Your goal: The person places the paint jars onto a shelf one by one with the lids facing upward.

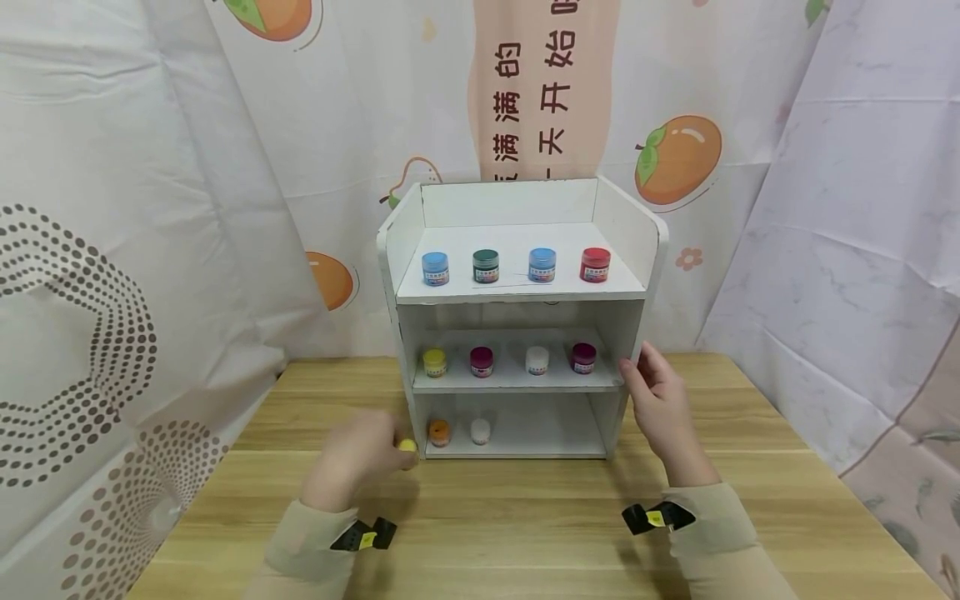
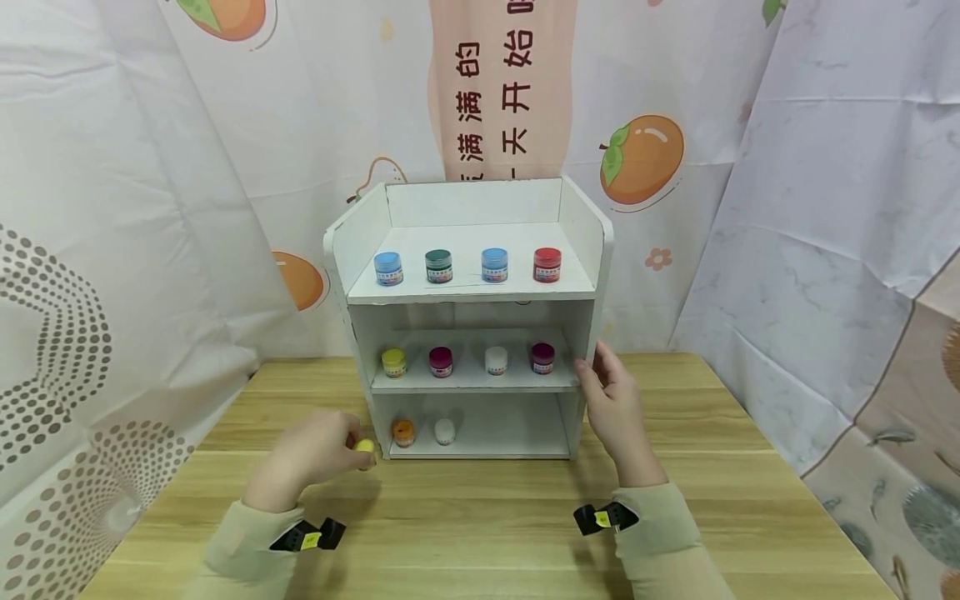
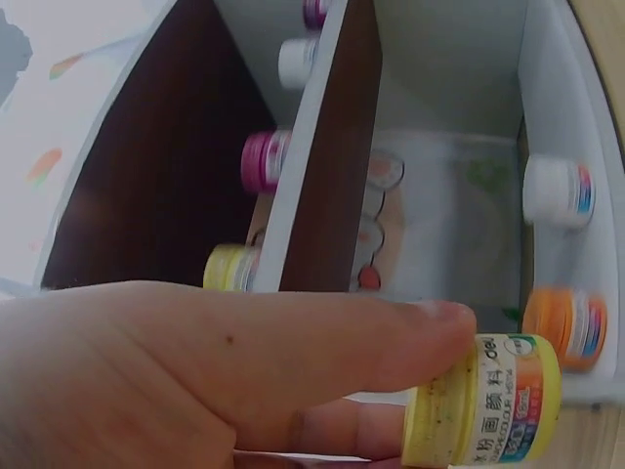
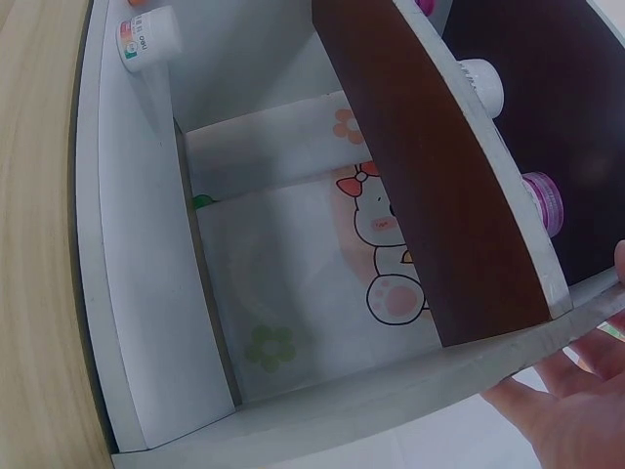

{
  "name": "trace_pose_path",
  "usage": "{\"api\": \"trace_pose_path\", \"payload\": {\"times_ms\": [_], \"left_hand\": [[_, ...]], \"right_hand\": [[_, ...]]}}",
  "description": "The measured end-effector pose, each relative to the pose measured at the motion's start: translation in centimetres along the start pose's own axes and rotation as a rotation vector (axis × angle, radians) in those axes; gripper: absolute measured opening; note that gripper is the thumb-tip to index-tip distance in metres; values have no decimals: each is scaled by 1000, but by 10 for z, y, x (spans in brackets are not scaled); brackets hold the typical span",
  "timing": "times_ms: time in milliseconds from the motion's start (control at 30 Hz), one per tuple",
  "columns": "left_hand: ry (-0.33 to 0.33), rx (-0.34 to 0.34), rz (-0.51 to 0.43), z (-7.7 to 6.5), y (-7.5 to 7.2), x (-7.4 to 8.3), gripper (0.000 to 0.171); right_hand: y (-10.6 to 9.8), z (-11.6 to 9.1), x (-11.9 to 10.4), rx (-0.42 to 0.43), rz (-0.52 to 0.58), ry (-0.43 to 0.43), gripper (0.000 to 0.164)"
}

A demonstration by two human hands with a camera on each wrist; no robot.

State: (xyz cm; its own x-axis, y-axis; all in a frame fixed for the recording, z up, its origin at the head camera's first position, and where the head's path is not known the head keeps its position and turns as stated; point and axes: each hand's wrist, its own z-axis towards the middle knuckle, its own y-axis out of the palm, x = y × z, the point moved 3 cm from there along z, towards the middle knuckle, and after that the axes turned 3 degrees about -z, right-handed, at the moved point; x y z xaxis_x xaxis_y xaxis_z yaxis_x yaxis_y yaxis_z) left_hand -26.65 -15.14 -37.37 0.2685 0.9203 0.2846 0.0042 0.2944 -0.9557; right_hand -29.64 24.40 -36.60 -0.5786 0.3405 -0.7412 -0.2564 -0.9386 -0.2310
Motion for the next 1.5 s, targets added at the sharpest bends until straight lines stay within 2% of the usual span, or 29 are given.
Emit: {"api": "trace_pose_path", "payload": {"times_ms": [233,433,633,767,933,1133,1333,1500], "left_hand": [[97,-7,20,6,12,28,36],[164,7,-2,16,24,52,26],[207,61,8,24,37,70,18],[213,99,-1,30,45,80,12],[199,117,-7,37,55,93,16],[225,143,-3,53,69,109,26],[242,130,43,70,84,123,38],[234,123,116,81,97,127,42]], "right_hand": [[0,0,15,6,9,12,39],[-2,0,17,15,6,6,38],[-2,-1,17,8,-3,18,39],[-1,-1,13,7,-5,18,39],[-1,-1,11,12,-4,8,39],[-3,-1,17,23,-3,11,39],[-3,-1,14,22,-19,19,39],[0,-2,-6,4,-23,1,39]]}}
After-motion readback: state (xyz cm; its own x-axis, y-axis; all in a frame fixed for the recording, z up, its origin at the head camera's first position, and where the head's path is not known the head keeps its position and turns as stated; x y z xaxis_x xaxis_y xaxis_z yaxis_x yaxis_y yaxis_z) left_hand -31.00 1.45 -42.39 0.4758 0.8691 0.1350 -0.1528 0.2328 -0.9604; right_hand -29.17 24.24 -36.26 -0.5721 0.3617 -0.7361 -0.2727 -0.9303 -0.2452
